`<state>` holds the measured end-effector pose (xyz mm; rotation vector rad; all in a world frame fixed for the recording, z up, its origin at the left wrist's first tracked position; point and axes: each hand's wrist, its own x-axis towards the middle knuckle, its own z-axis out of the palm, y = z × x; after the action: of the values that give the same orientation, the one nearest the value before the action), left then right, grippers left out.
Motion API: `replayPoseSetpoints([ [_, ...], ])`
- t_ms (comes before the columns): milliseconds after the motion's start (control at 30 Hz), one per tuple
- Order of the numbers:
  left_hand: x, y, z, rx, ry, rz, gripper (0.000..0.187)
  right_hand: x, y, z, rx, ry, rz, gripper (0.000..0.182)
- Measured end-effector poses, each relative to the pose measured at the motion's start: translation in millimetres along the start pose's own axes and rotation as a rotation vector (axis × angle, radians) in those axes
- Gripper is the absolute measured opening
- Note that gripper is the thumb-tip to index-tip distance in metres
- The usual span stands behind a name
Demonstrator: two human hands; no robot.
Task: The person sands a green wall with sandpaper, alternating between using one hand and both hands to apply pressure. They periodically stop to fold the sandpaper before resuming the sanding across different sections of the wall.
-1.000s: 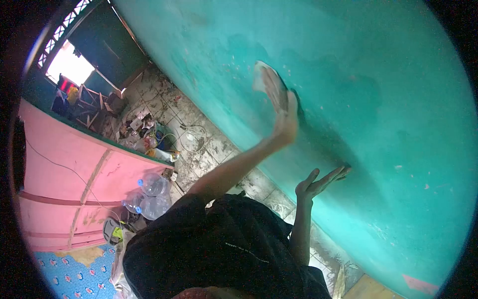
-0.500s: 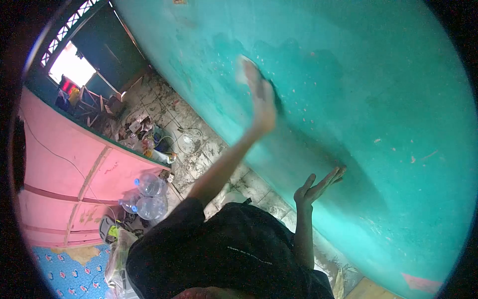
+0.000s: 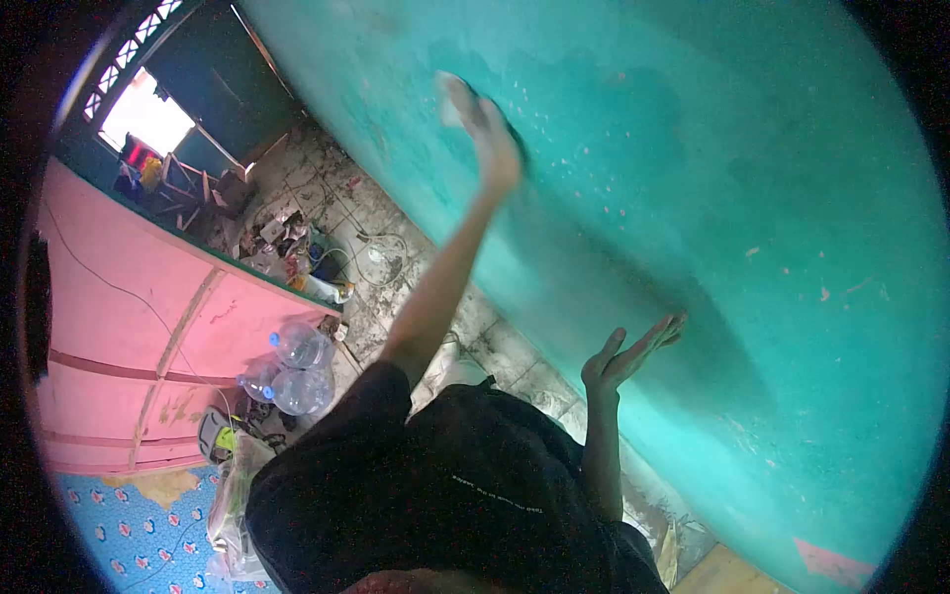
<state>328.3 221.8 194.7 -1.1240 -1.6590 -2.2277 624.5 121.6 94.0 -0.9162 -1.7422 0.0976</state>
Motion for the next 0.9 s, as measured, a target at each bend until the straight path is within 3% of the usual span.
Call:
replayPoseSetpoints([
  [33,23,1,-11,0.008,-0.003,0.002,0.065,-1,0,1,-0.007,-0.002,0.008,0.065],
  [100,45,3,-21,-0.079,0.025,-0.3,0.065,-7,-1,-2,-0.018,-0.005,0.019,0.065],
  [167,-12,0,5,-0.031,0.032,-0.065,0.065,-3,-4,3,0.007,0.026,0.039,0.066],
  [233,-93,15,20,0.14,-0.133,-0.059,0.065,-1,-9,5,0.004,0.026,0.051,0.066],
  [333,-66,-4,12,-0.01,-0.096,-0.007,0.066,2,-10,2,0.002,0.017,0.061,0.067],
  [400,12,-23,-20,-0.08,-0.069,-0.109,0.067,-2,-8,-7,0.012,0.016,0.056,0.069],
  [500,14,-15,-16,0.044,-0.045,-0.11,0.068,-6,-7,-10,0.006,0.027,0.06,0.069],
  [533,-20,-28,-6,0.047,-0.106,0.009,0.07,-7,-6,-7,0.003,0.033,0.068,0.067],
  [600,-90,11,9,-0.012,-0.163,0.003,0.064,-3,-6,-2,0.002,0.041,0.062,0.065],
  [700,-73,10,-6,0.098,-0.242,-0.006,0.064,-1,-12,-5,-0.004,0.031,0.065,0.065],
  [767,-24,-6,-18,0.093,-0.159,0.036,0.065,-2,-16,-8,0.024,0.044,0.069,0.065],
  [833,21,1,-29,0.028,-0.12,-0.143,0.065,-7,-15,-6,0.018,0.041,0.085,0.066],
  [867,10,-23,-19,-0.042,-0.106,-0.106,0.064,-8,-14,-7,0.007,0.034,0.091,0.067],
  [900,-19,-10,-10,-0.024,-0.139,-0.06,0.065,-8,-16,-6,0.007,0.042,0.088,0.067],
])
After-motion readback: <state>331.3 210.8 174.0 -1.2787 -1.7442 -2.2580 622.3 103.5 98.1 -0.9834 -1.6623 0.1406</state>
